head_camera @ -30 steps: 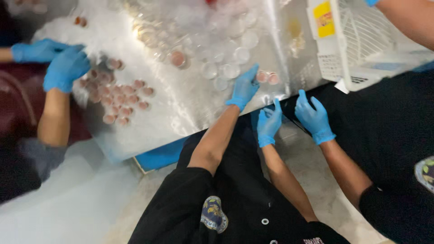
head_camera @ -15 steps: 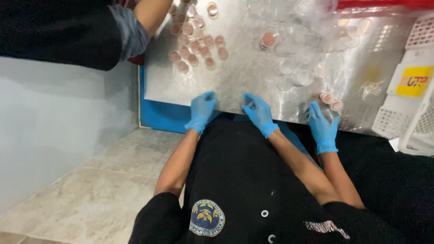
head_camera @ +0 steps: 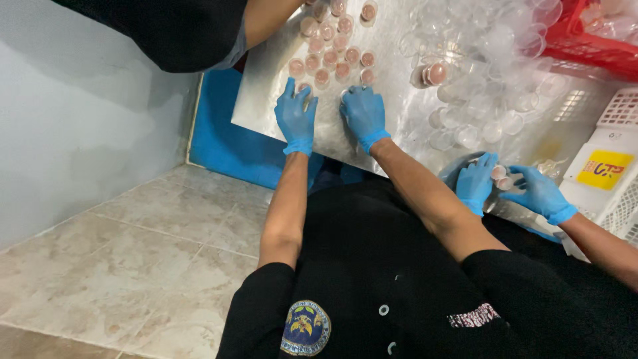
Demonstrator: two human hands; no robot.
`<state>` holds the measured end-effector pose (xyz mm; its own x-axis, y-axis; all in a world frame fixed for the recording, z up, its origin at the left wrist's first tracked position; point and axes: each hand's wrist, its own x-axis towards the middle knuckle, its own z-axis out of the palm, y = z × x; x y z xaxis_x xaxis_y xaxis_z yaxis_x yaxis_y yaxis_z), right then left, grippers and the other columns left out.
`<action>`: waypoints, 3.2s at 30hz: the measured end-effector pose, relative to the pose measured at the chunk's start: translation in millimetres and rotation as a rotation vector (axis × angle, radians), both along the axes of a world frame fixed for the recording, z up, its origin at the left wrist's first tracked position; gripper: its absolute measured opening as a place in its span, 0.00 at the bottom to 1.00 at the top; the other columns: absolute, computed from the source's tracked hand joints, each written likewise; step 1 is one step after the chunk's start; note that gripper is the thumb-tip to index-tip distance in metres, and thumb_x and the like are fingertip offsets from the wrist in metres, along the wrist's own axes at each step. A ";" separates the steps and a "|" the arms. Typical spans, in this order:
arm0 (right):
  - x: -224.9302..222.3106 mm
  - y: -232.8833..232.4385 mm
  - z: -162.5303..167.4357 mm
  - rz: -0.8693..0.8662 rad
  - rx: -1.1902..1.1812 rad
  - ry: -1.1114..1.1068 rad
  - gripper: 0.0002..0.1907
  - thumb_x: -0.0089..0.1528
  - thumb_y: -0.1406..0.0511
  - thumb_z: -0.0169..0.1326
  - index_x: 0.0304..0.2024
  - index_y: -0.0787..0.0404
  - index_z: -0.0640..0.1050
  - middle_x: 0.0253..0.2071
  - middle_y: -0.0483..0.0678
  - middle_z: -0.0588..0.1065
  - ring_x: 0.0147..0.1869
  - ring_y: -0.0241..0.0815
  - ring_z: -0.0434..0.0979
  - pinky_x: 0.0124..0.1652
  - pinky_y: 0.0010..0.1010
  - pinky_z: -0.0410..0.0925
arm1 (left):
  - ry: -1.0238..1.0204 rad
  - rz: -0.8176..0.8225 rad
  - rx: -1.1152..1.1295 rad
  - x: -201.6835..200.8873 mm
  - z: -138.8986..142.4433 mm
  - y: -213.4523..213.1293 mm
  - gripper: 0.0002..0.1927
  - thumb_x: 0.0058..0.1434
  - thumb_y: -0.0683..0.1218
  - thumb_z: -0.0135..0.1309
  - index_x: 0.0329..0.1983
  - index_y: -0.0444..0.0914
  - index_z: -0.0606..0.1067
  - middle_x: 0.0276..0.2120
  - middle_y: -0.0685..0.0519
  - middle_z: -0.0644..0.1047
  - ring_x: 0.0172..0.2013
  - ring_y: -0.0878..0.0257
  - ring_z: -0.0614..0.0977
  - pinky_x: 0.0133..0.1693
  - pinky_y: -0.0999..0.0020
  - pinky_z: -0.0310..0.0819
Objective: The person repeatedly picks small plastic cups from a tray, scoops a reddish paste into them using a spoon, and places the filled cups into a white basket. The person works alongside others at a stainless steel table in a food preparation area.
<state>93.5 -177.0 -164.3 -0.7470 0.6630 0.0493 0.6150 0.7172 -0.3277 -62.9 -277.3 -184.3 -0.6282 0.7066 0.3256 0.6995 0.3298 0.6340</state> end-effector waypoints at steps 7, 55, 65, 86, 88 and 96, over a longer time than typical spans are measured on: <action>35.1 -46.3 -15.5 -0.156 -0.251 0.469 0.20 0.57 0.67 0.63 0.51 0.63 0.74 0.51 0.59 0.73 0.54 0.60 0.75 0.52 0.45 0.71 | -0.161 -0.196 0.082 20.7 -13.5 -14.5 0.23 0.52 0.46 0.70 0.50 0.46 0.76 0.48 0.50 0.81 0.46 0.53 0.84 0.48 0.60 0.80; 313.8 -86.7 25.4 -1.039 0.355 0.283 0.31 0.60 0.69 0.67 0.64 0.67 0.71 0.63 0.61 0.73 0.66 0.59 0.73 0.61 0.46 0.68 | -0.245 -0.873 -0.078 147.9 -16.7 3.1 0.23 0.57 0.42 0.66 0.56 0.41 0.77 0.46 0.47 0.78 0.45 0.50 0.83 0.47 0.59 0.80; 148.7 -90.4 7.3 -0.702 -0.552 0.485 0.25 0.62 0.62 0.63 0.61 0.57 0.76 0.49 0.57 0.81 0.52 0.53 0.84 0.50 0.39 0.75 | -0.266 -1.014 -0.007 134.2 5.3 -0.4 0.32 0.54 0.45 0.69 0.63 0.43 0.73 0.55 0.48 0.79 0.54 0.50 0.82 0.56 0.57 0.76; 12.8 23.6 -13.8 -0.728 -0.231 0.307 0.22 0.60 0.61 0.60 0.55 0.63 0.75 0.42 0.60 0.77 0.44 0.63 0.79 0.42 0.52 0.72 | 0.293 -0.303 -0.467 51.2 18.5 71.9 0.32 0.55 0.51 0.61 0.65 0.46 0.74 0.32 0.44 0.75 0.33 0.47 0.78 0.33 0.49 0.71; 39.2 5.0 -19.6 -0.730 -0.166 0.310 0.20 0.62 0.63 0.58 0.55 0.63 0.76 0.42 0.61 0.77 0.44 0.63 0.78 0.44 0.52 0.72 | 0.389 -0.344 -0.437 51.8 20.6 75.7 0.28 0.58 0.53 0.59 0.64 0.47 0.76 0.31 0.45 0.75 0.33 0.47 0.77 0.32 0.49 0.70; 227.6 -90.9 -6.8 -0.924 0.029 0.076 0.19 0.59 0.65 0.56 0.53 0.60 0.76 0.44 0.56 0.77 0.47 0.58 0.76 0.44 0.50 0.69 | -0.048 -0.562 -0.146 86.6 20.5 30.8 0.08 0.65 0.43 0.64 0.47 0.40 0.79 0.40 0.46 0.79 0.36 0.50 0.80 0.39 0.54 0.74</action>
<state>321.1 -267.9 -171.1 0.0832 0.9913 0.1018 0.9242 -0.0385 -0.3801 23.7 -246.5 -163.7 -0.1557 0.9712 0.1805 0.7642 0.0027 0.6449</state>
